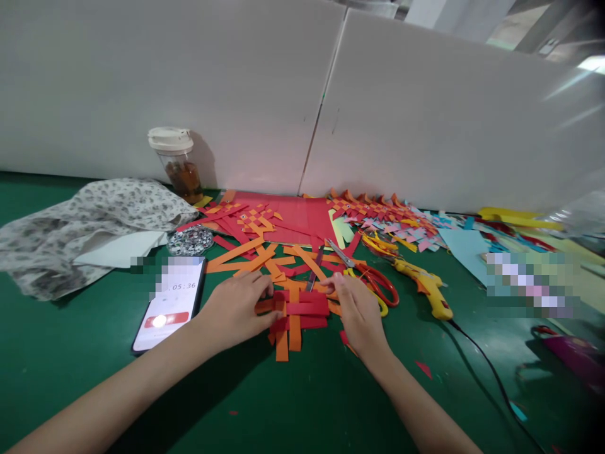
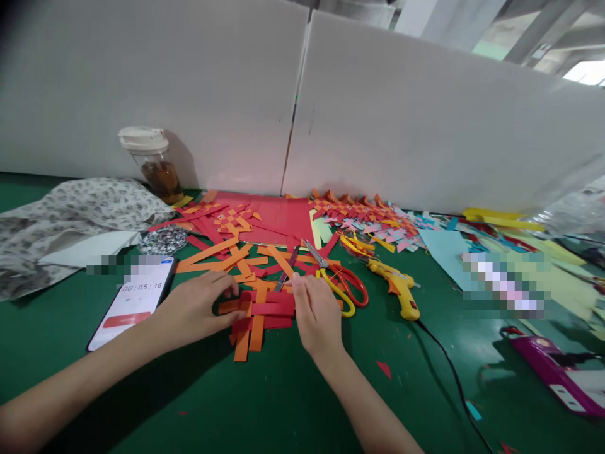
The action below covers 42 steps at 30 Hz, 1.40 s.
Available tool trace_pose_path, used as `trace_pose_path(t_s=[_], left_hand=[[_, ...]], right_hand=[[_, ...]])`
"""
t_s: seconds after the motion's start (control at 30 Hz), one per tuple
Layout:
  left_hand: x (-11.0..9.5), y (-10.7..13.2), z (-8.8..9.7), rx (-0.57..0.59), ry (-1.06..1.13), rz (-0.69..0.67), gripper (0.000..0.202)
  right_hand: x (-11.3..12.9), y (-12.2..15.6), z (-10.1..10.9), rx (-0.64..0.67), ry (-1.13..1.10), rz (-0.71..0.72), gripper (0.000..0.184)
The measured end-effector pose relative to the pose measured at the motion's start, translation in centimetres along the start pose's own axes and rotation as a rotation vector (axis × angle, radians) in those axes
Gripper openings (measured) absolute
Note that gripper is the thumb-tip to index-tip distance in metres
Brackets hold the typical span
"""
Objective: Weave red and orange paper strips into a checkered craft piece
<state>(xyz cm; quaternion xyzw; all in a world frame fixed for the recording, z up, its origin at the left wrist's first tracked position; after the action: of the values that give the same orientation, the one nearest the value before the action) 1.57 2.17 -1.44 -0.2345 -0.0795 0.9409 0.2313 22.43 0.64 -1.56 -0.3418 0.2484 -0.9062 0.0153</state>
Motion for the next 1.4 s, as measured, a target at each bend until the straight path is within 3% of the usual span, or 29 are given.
trace_pose_path(t_s=[0.1, 0.23, 0.4, 0.57, 0.9, 1.03, 1.27, 1.4], left_hand=[[0.1, 0.1, -0.5, 0.015, -0.024, -0.01, 0.035], [0.4, 0.2, -1.1, 0.013, -0.039, -0.021, 0.041], [0.5, 0.3, -1.5, 0.0, 0.021, -0.017, 0.041], [0.6, 0.3, -1.7, 0.009, 0.044, -0.026, 0.045], [0.6, 0.2, -1.7, 0.03, 0.147, 0.051, 0.039], [0.3, 0.3, -1.5, 0.018, 0.306, 0.122, 0.04], [0.0, 0.0, -0.9, 0.081, 0.649, 0.241, 0.057], [-0.1, 0.0, -1.0, 0.155, 0.691, 0.247, 0.045]], right_hand=[[0.1, 0.0, -0.3, 0.061, 0.13, 0.061, 0.033], [-0.2, 0.2, -0.9, 0.121, 0.309, 0.182, 0.044], [-0.8, 0.4, -1.3, 0.162, 0.349, 0.253, 0.047], [-0.5, 0.2, -1.3, 0.205, 0.355, 0.233, 0.04], [-0.2, 0.6, -1.3, 0.24, -0.154, 0.011, 0.022], [0.2, 0.6, -1.2, 0.244, -0.278, -0.066, 0.018], [0.5, 0.7, -1.0, 0.247, -0.368, -0.047, 0.021], [0.6, 0.9, -1.0, 0.254, -0.403, -0.054, 0.021]])
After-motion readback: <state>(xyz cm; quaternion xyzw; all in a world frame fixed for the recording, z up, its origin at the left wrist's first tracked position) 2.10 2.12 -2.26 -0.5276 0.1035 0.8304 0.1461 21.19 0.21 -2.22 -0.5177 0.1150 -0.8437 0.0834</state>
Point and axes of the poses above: each hand's wrist, its own y-axis away from the middle knuckle, its own z-axis out of the back of the hand, x = y × z, the point moved 2 cm from there along -y, towards the middle knuckle, and after that the axes turned 11 degrees about -x, right-handed, at the moved point
